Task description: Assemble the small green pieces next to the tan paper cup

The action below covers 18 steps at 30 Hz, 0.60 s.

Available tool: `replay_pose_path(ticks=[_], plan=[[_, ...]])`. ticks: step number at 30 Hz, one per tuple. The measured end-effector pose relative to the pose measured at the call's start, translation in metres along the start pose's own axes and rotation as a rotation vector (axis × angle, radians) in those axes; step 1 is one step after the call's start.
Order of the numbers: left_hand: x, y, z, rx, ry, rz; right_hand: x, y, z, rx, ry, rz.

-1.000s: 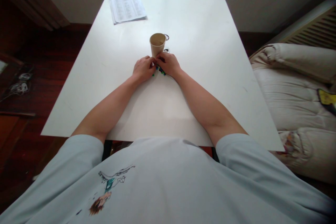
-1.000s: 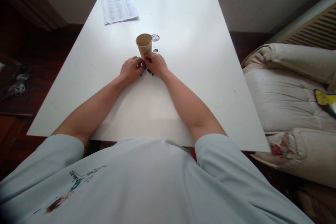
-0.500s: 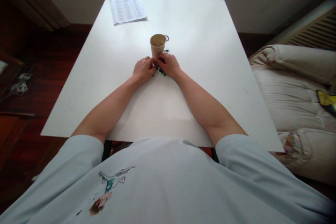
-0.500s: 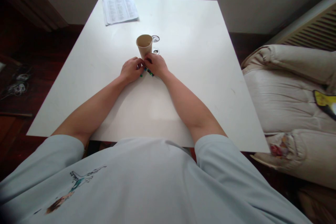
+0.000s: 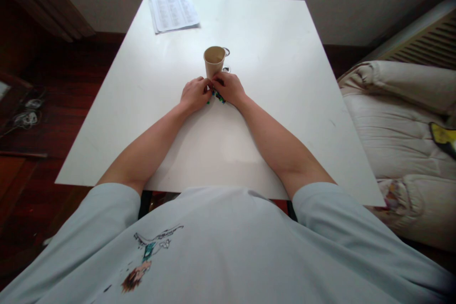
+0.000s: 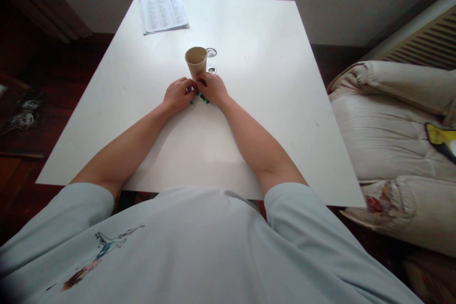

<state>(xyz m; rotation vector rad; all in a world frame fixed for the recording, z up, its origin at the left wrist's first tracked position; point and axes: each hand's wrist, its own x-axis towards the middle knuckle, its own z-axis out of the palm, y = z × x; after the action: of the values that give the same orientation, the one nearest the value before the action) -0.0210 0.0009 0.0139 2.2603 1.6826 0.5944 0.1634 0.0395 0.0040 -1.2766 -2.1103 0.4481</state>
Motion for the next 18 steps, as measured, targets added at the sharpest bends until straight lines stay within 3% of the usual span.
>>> replay_pose_path(ticks=[18], plan=[[-0.0007,0.003,-0.0021,0.002,-0.017,-0.007,-0.0002,0.0013,0.0001,0.023,-0.023,0.019]])
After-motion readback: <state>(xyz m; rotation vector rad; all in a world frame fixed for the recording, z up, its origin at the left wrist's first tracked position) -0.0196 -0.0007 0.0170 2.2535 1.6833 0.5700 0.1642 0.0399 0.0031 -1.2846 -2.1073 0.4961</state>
